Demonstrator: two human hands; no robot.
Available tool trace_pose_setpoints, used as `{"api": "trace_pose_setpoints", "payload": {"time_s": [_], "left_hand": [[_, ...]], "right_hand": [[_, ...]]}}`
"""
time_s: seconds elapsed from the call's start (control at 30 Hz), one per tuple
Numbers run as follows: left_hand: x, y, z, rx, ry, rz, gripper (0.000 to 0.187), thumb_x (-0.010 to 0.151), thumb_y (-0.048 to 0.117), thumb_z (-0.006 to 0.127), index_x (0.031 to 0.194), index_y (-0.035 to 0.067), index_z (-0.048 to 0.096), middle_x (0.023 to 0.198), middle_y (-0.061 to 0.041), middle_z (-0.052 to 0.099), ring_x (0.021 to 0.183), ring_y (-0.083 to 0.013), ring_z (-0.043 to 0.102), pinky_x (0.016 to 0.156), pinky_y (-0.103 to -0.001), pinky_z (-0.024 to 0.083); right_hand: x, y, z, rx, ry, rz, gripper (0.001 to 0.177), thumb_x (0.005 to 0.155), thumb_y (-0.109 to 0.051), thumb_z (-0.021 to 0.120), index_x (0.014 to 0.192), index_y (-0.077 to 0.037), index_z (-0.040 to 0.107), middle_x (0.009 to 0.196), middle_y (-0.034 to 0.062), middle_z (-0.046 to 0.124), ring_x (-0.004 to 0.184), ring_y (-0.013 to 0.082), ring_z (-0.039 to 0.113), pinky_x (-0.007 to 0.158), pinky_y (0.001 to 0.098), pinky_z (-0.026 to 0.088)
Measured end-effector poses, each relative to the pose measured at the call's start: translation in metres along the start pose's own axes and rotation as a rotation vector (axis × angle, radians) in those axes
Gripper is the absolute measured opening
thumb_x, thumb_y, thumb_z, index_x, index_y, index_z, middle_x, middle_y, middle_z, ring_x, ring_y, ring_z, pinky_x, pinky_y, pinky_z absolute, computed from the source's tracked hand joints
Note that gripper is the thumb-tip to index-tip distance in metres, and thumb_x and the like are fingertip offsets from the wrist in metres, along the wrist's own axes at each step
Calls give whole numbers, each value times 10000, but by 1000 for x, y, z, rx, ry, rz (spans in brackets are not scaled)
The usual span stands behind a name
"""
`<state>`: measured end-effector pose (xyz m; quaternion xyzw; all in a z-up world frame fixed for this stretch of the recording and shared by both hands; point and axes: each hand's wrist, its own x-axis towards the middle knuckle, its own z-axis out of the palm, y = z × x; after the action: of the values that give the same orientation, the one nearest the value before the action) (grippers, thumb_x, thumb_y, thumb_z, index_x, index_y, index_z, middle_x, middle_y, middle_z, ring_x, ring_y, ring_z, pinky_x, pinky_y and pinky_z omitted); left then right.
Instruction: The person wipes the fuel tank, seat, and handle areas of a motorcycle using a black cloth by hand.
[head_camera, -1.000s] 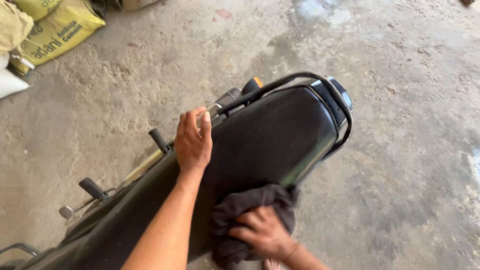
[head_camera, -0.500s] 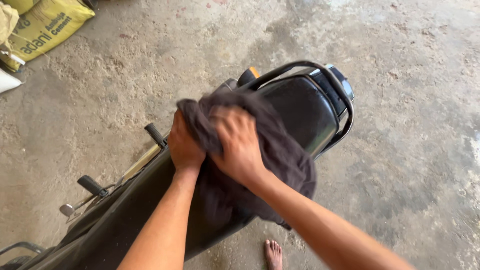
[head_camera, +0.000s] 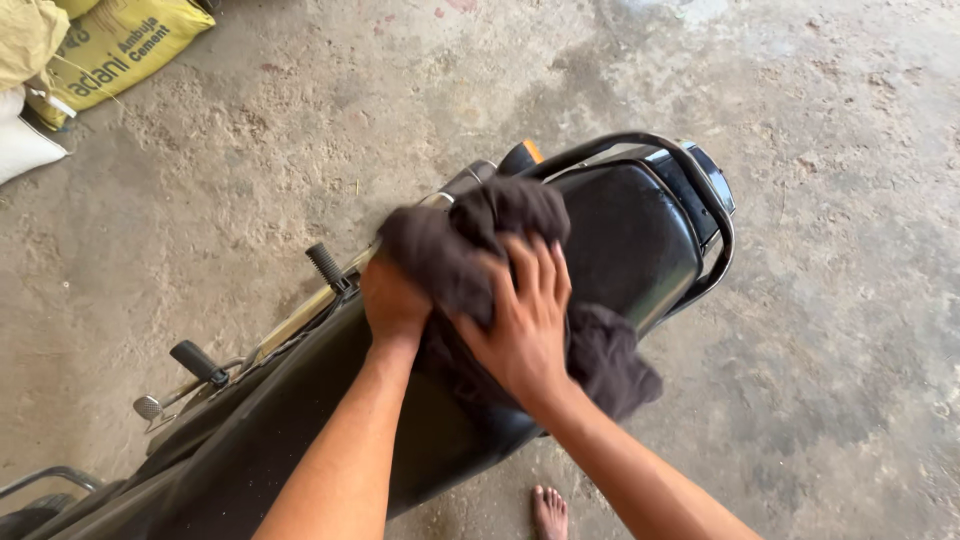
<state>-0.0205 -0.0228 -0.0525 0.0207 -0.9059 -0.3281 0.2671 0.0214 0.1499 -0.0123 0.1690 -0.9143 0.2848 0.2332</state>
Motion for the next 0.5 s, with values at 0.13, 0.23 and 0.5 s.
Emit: {"api": "trace_pose_setpoints", "payload": {"time_s": [0.13,0.23,0.5], "left_hand": [[-1,16,-7,-56,-20,-48,167,937,201,598,1048,90,658,949,-156,724,899,-433,681,758,-519,532],[10,24,-13,-104,-43,-85,163,997,131,502,1025,101,659,951,-107,747,903,-370,714,776,-478,549],[7,25,-11,-72,-45,-93,202,1003,111,456,1021,84,656,955,-96,750,900,-335,721,774,-449,556]], "right_hand": [[10,42,-36,-196,-290,-149,694,605,-241,842,1273,-196,658,1281,130,527,1314,377,456,1197,663,220],[82,92,-28,-277,-151,22,622,832,-188,776,1405,-38,585,1458,266,476,1348,489,401,1105,632,304],[183,51,-143,183,-179,408,256,1146,-110,527,1162,119,641,1080,298,662,971,372,613,813,471,492]]}}
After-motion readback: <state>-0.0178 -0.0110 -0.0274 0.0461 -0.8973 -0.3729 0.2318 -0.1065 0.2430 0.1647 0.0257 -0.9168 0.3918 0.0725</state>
